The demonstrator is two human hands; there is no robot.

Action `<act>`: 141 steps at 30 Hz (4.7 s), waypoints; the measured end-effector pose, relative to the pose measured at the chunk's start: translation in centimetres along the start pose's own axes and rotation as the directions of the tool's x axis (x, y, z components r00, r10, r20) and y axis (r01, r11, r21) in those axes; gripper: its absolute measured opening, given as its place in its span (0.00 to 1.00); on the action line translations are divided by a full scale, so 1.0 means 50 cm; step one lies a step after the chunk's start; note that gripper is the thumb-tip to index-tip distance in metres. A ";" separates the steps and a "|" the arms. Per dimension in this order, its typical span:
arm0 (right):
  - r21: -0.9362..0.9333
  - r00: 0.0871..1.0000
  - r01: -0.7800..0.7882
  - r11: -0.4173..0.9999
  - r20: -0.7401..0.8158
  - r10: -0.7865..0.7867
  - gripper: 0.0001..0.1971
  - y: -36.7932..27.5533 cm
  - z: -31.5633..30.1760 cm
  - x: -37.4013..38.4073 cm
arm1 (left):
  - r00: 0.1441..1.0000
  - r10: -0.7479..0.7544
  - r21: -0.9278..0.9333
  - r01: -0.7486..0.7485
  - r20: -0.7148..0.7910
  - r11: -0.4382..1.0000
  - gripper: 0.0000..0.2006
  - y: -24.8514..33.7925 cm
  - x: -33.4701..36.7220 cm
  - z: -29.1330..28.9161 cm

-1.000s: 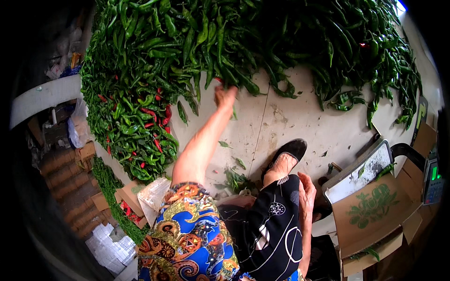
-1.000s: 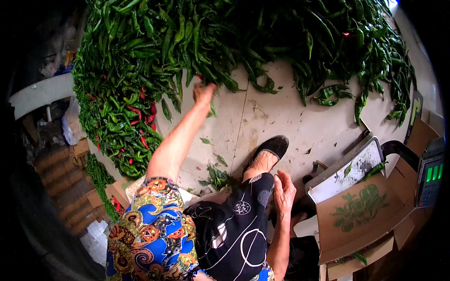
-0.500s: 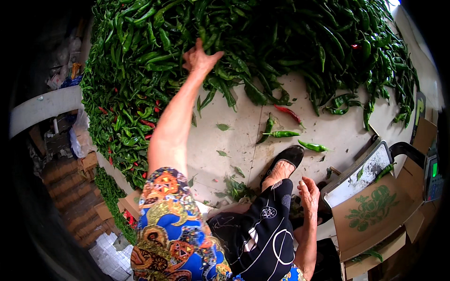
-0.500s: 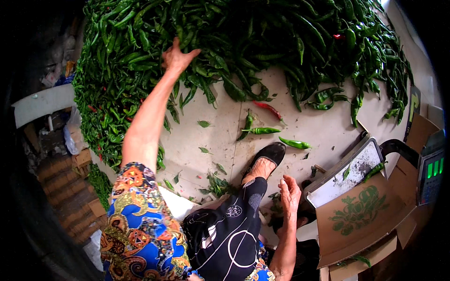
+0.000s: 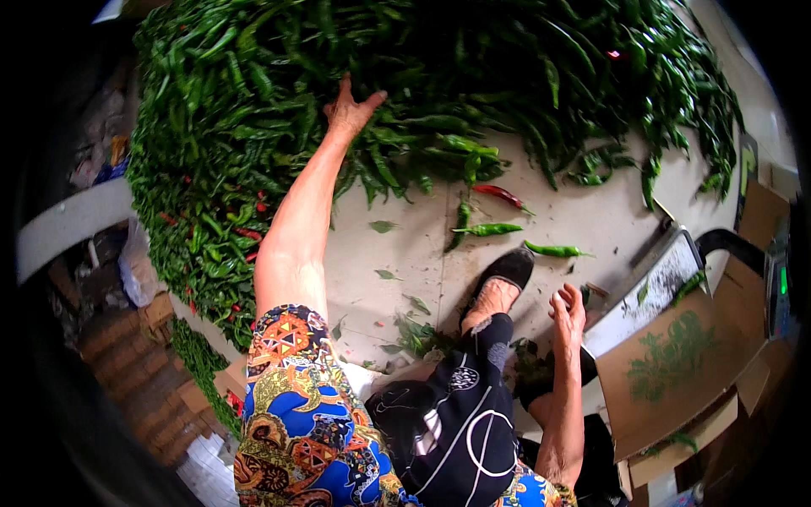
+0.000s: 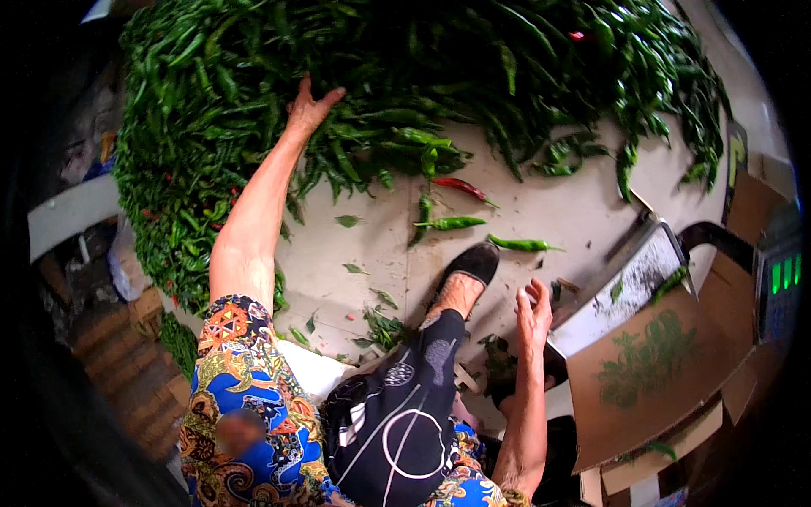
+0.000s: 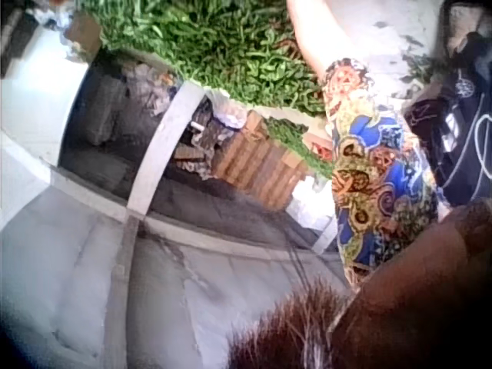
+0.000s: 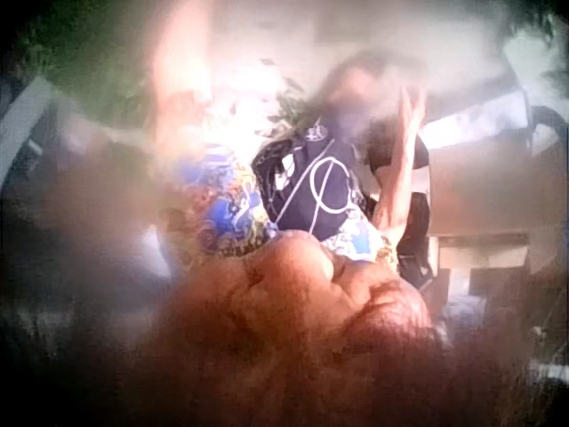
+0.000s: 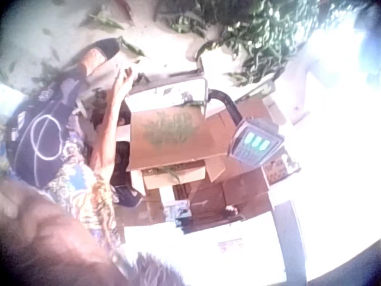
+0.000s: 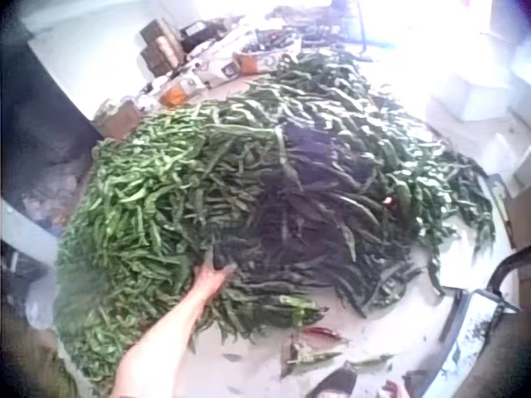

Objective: The person sorts green peppers from a large pile on the floor and places them into a cardboard box by hand. They occasionally pick up and move aside a red pepper.

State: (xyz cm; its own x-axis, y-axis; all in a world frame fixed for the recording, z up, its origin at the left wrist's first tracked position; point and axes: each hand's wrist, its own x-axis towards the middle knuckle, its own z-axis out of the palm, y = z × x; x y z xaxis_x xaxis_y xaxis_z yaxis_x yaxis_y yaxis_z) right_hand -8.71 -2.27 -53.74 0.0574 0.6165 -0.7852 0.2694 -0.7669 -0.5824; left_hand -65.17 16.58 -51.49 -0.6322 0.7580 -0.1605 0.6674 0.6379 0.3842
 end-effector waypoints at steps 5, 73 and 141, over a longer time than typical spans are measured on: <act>0.097 0.991 0.014 0.995 -0.136 0.000 0.38 -0.062 0.011 0.029 | 0.977 0.213 -0.074 -0.214 -0.016 0.974 0.47 0.039 -0.112 0.126; 0.743 0.963 -0.162 0.649 0.263 -0.062 0.24 -0.239 0.065 0.193 | 0.830 0.370 -0.549 -0.095 0.416 0.831 0.48 0.236 -0.431 0.182; -0.279 0.595 0.113 0.954 -0.749 -0.290 0.40 0.033 -0.852 -0.390 | 0.283 0.876 -0.775 -0.413 0.390 0.478 0.37 0.957 -0.894 0.046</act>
State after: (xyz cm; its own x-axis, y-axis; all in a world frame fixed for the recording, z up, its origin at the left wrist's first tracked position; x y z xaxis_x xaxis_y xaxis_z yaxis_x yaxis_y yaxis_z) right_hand 31.57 -7.94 -30.45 0.6764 0.7229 -0.1409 0.5319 -0.6118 -0.5854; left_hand -4.10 13.54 -28.02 0.5594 0.8265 -0.0633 0.2749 -0.1129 0.9548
